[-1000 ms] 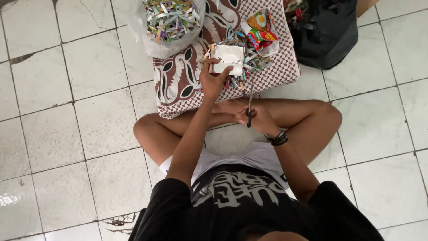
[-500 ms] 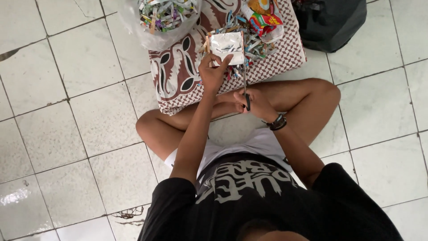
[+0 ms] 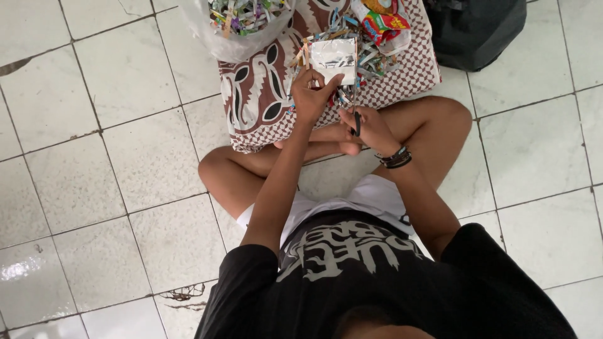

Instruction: The person sits on a tiled floor and uses scissors to cut a white, flexible material into small strips. The cut pieces are placed onto a patterned cloth in front of them, which already contains a pile of colorful scraps.

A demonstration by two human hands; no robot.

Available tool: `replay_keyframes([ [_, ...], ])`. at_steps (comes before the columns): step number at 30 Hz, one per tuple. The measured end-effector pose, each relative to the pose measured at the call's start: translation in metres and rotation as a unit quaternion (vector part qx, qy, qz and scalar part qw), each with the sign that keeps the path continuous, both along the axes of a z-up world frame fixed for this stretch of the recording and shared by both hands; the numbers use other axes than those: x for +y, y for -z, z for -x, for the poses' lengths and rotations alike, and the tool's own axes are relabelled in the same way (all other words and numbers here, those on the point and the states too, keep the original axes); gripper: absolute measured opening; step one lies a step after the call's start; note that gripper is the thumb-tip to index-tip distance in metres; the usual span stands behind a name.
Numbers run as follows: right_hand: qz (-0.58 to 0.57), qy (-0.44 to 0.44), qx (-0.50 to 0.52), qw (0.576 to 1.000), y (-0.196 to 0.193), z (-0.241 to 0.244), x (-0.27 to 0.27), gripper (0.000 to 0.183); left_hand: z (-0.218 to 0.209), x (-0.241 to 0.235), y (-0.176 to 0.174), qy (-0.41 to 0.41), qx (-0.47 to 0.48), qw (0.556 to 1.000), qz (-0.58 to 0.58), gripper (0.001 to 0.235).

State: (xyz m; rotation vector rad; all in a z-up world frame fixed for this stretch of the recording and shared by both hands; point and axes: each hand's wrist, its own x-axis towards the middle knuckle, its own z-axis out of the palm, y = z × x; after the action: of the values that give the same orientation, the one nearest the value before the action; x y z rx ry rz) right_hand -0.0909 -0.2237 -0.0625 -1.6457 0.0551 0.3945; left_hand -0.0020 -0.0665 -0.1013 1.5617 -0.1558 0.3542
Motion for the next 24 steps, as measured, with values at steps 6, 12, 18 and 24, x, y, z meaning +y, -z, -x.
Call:
replay_keyframes([
  [6,-0.022,0.022,0.016,0.999,-0.007,-0.001,0.001,0.05,-0.005,0.003,0.015,0.001,0.032,0.999,0.003,0.051],
  [12,-0.015,0.011,0.019,1.0,-0.01,-0.002,0.001,0.045,-0.002,0.002,0.0,0.023,0.087,0.995,0.039,0.043],
  [18,0.04,-0.008,0.032,0.999,-0.004,-0.01,0.007,0.048,0.0,0.008,0.001,0.089,0.033,0.995,0.029,0.028],
  [24,0.061,-0.008,0.033,0.998,-0.013,-0.008,0.012,0.048,0.003,0.008,-0.01,0.06,0.077,0.995,-0.038,0.019],
])
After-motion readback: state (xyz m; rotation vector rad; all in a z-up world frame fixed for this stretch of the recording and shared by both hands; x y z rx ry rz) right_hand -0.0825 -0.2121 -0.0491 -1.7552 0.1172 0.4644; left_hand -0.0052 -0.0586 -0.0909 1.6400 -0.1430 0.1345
